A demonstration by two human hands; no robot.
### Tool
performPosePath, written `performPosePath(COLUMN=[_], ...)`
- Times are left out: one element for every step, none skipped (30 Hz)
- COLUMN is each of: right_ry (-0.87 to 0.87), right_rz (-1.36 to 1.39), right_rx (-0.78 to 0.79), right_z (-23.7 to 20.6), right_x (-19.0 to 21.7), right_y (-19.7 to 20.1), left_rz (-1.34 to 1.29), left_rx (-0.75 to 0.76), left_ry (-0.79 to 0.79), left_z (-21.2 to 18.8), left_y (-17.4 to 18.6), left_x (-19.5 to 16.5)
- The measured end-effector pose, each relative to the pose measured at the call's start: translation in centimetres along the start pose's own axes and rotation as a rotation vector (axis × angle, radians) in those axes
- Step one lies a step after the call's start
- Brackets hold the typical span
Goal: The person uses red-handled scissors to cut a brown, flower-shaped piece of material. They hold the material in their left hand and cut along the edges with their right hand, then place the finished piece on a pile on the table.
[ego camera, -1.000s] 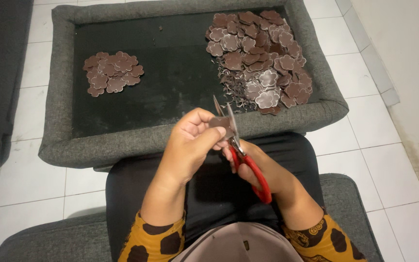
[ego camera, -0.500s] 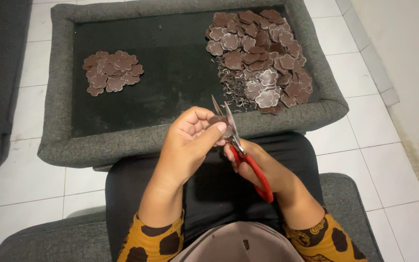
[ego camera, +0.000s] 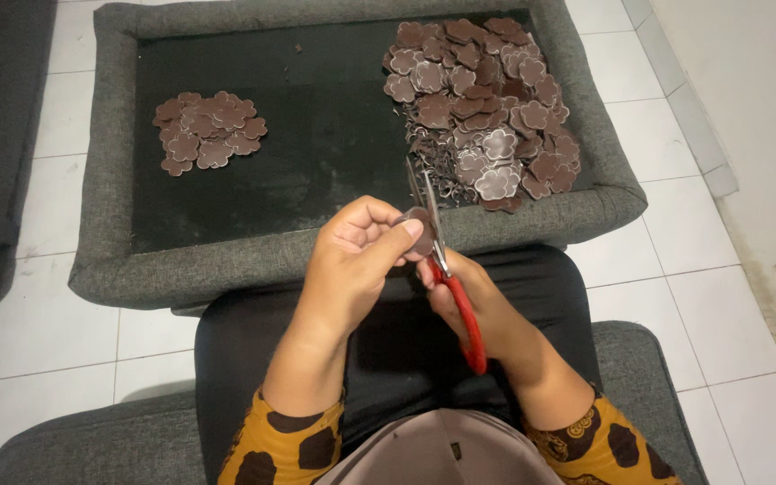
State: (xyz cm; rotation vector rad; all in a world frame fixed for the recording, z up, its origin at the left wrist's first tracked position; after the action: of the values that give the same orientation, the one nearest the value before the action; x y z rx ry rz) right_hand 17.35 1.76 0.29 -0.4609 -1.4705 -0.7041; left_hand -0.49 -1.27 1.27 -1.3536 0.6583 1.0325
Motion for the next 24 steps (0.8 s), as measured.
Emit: performPosePath(right_ry=[0.010,0.020,0.030,0.023,0.016,0.009,-0.016,-0.042,-0.068,-0.059,-0.051,-0.043,-0.026,-0.009,0.008,-0.028,-0.065,-0.101,-0.110,-0.118,-0.127,-0.132,-0.137,-0.142], right_rz=[0.003,0.007,0.010,0.028,0.046,0.064,0.062,0.060,0.058,0.051,0.044,0.036,0.023,0.009,-0.004,0.024,0.052,0.080,0.091,0.103,0.114,0.118,0.122,0.127], right_rx=[-0.004,-0.008,-0.012,-0.005,0.001,0.007,0.004,0.001,-0.001,-0.004,-0.007,-0.010,-0.005,0.000,0.005,0.008,0.011,0.013,0.019,0.024,0.030,0.031,0.032,0.033], right_z=[0.0,0.0,0.0,0.1,0.1,0.1,0.1,0.0,0.0,0.0,-0.1,-0.1,-0.1,-0.1,-0.1,0.0,0.0,-0.1,-0.1,-0.1,-0.1,-0.2,-0.2,-0.3], right_x=[0.1,0.1,0.1,0.0,0.0,-0.1,-0.2,-0.2,-0.3,-0.3,-0.3,-0.3,-0.2,-0.2,-0.1,-0.1,-0.2,-0.2,-0.3,-0.3,-0.4,-0.5,-0.6,-0.7], right_y=[0.0,-0.1,-0.2,-0.2,-0.1,-0.1,0.0,0.0,0.0,0.0,0.0,0.1,0.1,0.2,0.3,0.3,0.3,0.3,0.3,0.3,0.3,0.3,0.4,0.4], left_rz=[0.013,0.025,0.038,0.038,0.038,0.037,0.036,0.035,0.034,0.030,0.027,0.023,0.027,0.031,0.034,0.042,0.049,0.056,0.059,0.063,0.066,0.063,0.059,0.055], left_rx=[-0.005,-0.010,-0.016,-0.019,-0.022,-0.024,-0.027,-0.031,-0.034,-0.038,-0.042,-0.045,-0.037,-0.029,-0.022,-0.025,-0.028,-0.031,-0.030,-0.030,-0.029,-0.030,-0.030,-0.031], left_ry=[-0.006,-0.013,-0.019,-0.014,-0.008,-0.003,-0.003,-0.002,-0.002,0.006,0.015,0.022,0.014,0.007,-0.001,0.004,0.009,0.015,0.015,0.016,0.017,0.011,0.005,0.000], left_z=[0.0,0.0,0.0,0.0,0.1,0.1,0.1,0.1,0.2,0.2,0.2,0.2,0.3,0.2,0.2,0.2,0.2,0.2,0.2,0.2,0.2,0.3,0.3,0.3], left_y=[0.0,-0.1,-0.1,0.0,0.0,0.1,0.1,0.1,0.1,0.2,0.3,0.3,0.4,0.4,0.5,0.6,0.6,0.7,0.8,0.9,0.9,1.0,1.0,1.0], left_x=[0.1,0.2,0.3,0.3,0.4,0.4,0.4,0.4,0.4,0.4,0.3,0.3,0.3,0.2,0.2,0.1,0.1,0.2,0.1,0.1,0.1,0.2,0.3,0.3])
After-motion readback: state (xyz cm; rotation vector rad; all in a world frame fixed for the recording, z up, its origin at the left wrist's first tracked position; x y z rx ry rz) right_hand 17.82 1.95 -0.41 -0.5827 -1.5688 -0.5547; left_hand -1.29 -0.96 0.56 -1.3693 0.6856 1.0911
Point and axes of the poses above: each hand's wrist, its own z-axis towards the middle knuckle, its own y-axis out of the back of the hand, x = y × z, the point moved 1 cm from there along z, towards the middle knuckle, and after that the axes turned 5 degrees about -y, right-handed, at the moved point
